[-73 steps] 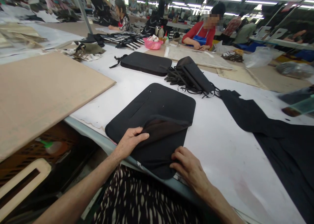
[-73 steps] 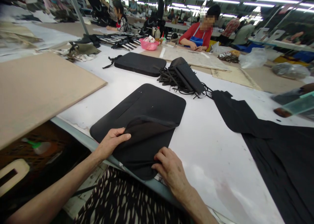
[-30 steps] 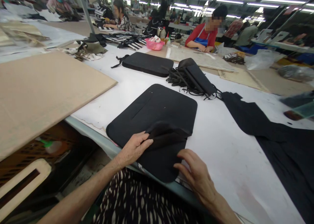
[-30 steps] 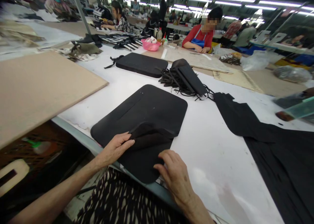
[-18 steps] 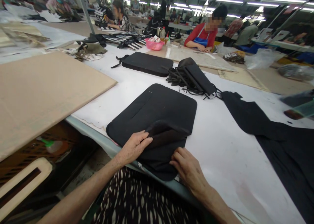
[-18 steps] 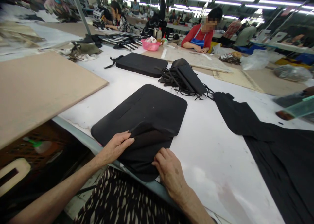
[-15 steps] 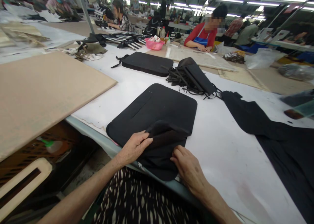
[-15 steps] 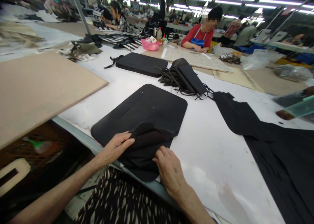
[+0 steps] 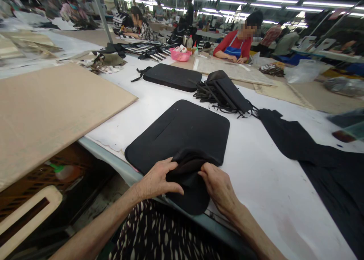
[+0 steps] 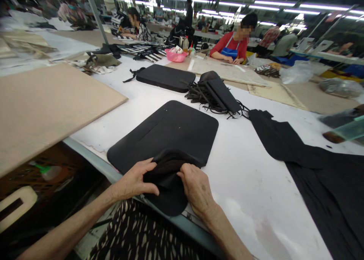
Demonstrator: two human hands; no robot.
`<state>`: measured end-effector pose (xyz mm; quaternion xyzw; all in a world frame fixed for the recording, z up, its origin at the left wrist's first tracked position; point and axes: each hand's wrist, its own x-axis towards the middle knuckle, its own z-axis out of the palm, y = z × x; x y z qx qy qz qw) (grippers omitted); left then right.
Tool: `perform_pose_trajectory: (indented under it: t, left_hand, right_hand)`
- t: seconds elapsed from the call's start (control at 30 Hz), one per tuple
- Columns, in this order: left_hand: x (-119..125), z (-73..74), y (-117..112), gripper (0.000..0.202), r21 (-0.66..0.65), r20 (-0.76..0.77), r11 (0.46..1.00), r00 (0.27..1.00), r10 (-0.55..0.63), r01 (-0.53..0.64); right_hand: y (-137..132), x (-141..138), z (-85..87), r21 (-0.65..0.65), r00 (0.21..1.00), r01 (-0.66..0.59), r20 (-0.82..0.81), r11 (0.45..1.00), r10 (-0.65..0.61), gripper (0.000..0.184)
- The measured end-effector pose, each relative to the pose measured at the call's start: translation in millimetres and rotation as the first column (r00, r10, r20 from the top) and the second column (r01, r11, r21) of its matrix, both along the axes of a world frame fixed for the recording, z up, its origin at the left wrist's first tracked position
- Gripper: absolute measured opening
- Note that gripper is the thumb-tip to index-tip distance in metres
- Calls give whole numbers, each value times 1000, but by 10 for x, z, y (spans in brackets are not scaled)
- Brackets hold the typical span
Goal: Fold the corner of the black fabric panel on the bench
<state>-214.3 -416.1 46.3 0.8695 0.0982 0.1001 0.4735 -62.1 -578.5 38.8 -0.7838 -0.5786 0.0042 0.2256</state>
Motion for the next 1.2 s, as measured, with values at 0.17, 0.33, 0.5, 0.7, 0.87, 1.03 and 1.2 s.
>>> perform_pose_trajectory:
  t: [0.17,0.33,0.5,0.7,0.87,1.03,1.2]
  left_hand:
    - [2,-27,-2,16,3,-2,1000,1000,-17,17]
    - [46,-29,19,16,-108,33,994,999,-18,21]
    - [49,-24,53,23,-241,19,969,998,62,-55]
    - [38,-58,88,30,-338,-40,936,995,89,-97]
    - [39,-68,78,30,-262,-35,960,995,95,-101]
    - [40,-45,53,30,-188,-4,980,998,60,-60]
    - [37,-43,51,33,-104,38,994,999,28,-24]
  right_hand:
    - [82,23,80,-12,1000,4,-8,1000,-4,26]
    - [4,1,73,116,999,43,11,992,-45,24]
    - [-329,-88,23,203,984,145,-136,968,-118,16]
    - [-417,-154,-37,-144,962,-119,-262,982,78,9]
    - [-315,-135,-76,-142,962,-97,-267,985,56,22]
    - [-292,-128,-82,-107,979,-77,-196,991,55,27]
    - [-192,-106,0,18,995,-32,-93,999,34,29]
